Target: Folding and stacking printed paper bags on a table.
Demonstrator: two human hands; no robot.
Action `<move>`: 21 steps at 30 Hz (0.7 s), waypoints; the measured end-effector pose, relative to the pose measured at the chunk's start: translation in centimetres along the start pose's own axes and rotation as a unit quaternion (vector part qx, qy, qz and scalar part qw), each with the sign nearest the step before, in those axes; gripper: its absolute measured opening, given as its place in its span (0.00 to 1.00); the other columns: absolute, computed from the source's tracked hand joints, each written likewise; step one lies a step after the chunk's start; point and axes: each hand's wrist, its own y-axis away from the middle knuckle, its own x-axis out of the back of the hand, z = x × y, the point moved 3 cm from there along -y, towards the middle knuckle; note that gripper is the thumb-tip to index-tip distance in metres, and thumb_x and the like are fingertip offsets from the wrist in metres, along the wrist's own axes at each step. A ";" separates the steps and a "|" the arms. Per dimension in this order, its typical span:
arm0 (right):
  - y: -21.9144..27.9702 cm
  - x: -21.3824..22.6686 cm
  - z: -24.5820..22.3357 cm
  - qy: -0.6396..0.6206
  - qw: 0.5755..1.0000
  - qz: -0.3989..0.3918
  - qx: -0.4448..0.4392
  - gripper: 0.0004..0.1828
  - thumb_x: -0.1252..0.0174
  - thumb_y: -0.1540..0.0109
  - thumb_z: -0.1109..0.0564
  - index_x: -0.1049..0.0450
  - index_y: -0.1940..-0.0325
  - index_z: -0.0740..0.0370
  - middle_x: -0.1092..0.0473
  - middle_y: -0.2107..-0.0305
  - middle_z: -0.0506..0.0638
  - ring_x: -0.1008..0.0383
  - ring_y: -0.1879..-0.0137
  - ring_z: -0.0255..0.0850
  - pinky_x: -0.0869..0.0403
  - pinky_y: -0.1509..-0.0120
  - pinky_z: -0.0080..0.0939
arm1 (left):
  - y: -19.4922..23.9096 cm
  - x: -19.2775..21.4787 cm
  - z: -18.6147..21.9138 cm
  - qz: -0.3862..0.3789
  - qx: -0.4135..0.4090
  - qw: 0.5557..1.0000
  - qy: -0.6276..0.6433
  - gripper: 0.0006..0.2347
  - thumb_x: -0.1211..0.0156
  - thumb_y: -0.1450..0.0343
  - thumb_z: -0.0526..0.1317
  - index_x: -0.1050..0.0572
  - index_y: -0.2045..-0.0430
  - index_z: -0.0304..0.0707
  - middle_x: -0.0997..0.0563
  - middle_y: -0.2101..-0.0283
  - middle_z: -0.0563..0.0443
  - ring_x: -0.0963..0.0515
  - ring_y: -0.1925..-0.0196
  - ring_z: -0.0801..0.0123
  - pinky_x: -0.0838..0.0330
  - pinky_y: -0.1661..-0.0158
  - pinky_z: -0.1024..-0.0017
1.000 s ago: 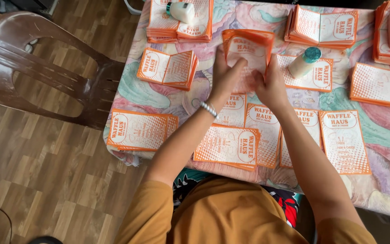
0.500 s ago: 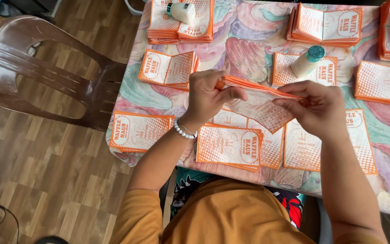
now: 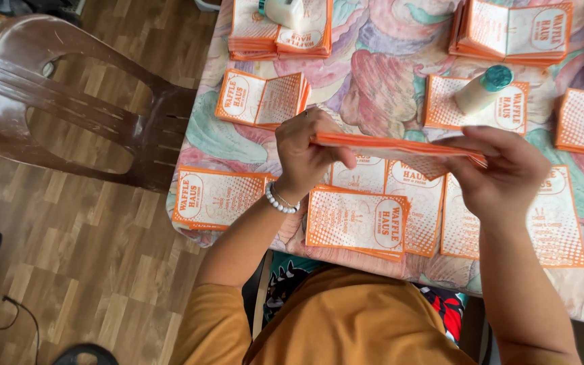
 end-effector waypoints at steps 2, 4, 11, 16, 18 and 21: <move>0.6 -0.1 -1.9 0.011 0.999 0.000 0.042 0.18 0.35 0.35 0.74 0.32 0.43 0.79 0.26 0.59 0.72 0.19 0.49 0.60 0.20 0.43 0.49 | -0.4 0.4 1.6 -0.001 -0.024 1.000 0.013 0.16 0.39 0.36 0.56 0.31 0.81 0.45 0.27 0.79 0.59 0.29 0.77 0.71 0.34 0.69 0.70; 1.0 -0.3 -3.8 0.002 0.997 -0.001 0.075 0.15 0.38 0.34 0.75 0.35 0.47 0.78 0.27 0.58 0.77 0.19 0.50 0.65 0.17 0.43 0.56 | -0.5 0.7 2.9 -0.010 -0.033 0.999 0.022 0.15 0.37 0.35 0.53 0.29 0.80 0.44 0.26 0.78 0.58 0.27 0.76 0.69 0.34 0.68 0.69; 2.6 0.2 -5.1 -0.012 0.996 -0.007 0.091 0.16 0.42 0.33 0.75 0.38 0.44 0.71 0.29 0.59 0.77 0.19 0.51 0.66 0.14 0.40 0.61 | 0.4 1.3 4.4 -0.053 -0.038 0.998 0.024 0.16 0.37 0.35 0.56 0.30 0.71 0.46 0.20 0.73 0.60 0.20 0.72 0.70 0.32 0.63 0.69; 2.9 0.9 -5.3 -0.027 0.987 -0.027 0.155 0.13 0.46 0.33 0.74 0.36 0.45 0.70 0.29 0.55 0.76 0.19 0.48 0.67 0.13 0.40 0.63 | 2.2 1.5 4.2 0.000 0.007 0.998 -0.067 0.37 0.31 0.41 0.66 0.35 0.42 0.50 0.34 0.36 0.42 0.30 0.31 0.52 0.32 0.27 0.52; 2.5 0.6 -6.3 0.002 0.986 -0.022 0.165 0.11 0.46 0.34 0.76 0.36 0.50 0.73 0.28 0.58 0.76 0.19 0.51 0.65 0.14 0.43 0.61 | 1.7 1.9 4.2 -0.015 -0.024 0.998 -0.051 0.39 0.27 0.40 0.61 0.40 0.36 0.55 0.37 0.33 0.44 0.33 0.28 0.55 0.29 0.27 0.52; 2.8 0.8 -6.3 0.031 0.983 -0.011 0.182 0.08 0.45 0.35 0.76 0.34 0.54 0.74 0.27 0.61 0.73 0.18 0.53 0.63 0.14 0.45 0.60 | 1.5 2.0 4.5 -0.090 -0.053 0.994 -0.028 0.36 0.24 0.33 0.54 0.41 0.34 0.55 0.36 0.31 0.43 0.32 0.28 0.54 0.27 0.28 0.51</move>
